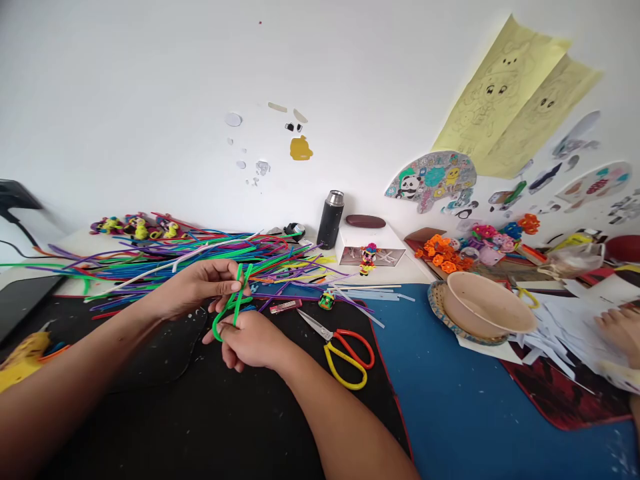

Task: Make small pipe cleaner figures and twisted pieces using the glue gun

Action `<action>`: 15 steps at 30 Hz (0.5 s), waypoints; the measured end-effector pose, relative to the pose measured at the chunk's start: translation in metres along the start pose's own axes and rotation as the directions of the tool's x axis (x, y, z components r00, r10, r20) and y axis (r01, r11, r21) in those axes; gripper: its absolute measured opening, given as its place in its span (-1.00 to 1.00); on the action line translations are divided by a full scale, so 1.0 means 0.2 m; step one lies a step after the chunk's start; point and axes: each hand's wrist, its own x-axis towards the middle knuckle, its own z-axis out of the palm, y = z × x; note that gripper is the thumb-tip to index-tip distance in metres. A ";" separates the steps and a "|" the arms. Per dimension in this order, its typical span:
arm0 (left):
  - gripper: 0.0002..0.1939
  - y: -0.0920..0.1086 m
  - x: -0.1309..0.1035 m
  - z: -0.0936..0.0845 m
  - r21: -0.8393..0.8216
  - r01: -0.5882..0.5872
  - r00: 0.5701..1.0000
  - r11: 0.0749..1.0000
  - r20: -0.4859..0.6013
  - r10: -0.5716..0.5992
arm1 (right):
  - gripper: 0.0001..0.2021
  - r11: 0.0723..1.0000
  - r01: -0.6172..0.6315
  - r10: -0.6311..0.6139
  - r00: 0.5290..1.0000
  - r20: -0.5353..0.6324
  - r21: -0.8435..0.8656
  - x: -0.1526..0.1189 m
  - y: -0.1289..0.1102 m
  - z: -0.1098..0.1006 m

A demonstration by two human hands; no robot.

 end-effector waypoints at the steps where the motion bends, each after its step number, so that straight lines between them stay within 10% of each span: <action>1: -0.64 0.00 0.00 0.00 0.003 0.005 1.000 1.000 -0.002 -0.005 | -0.64 1.000 -0.001 0.001 1.000 0.002 -0.001 0.00 0.00 0.00; 15: -0.65 0.03 0.03 -0.03 -0.133 -0.169 0.920 0.977 -0.377 0.108 | -0.54 0.955 0.140 -0.072 0.964 -0.257 0.260 0.04 0.00 0.00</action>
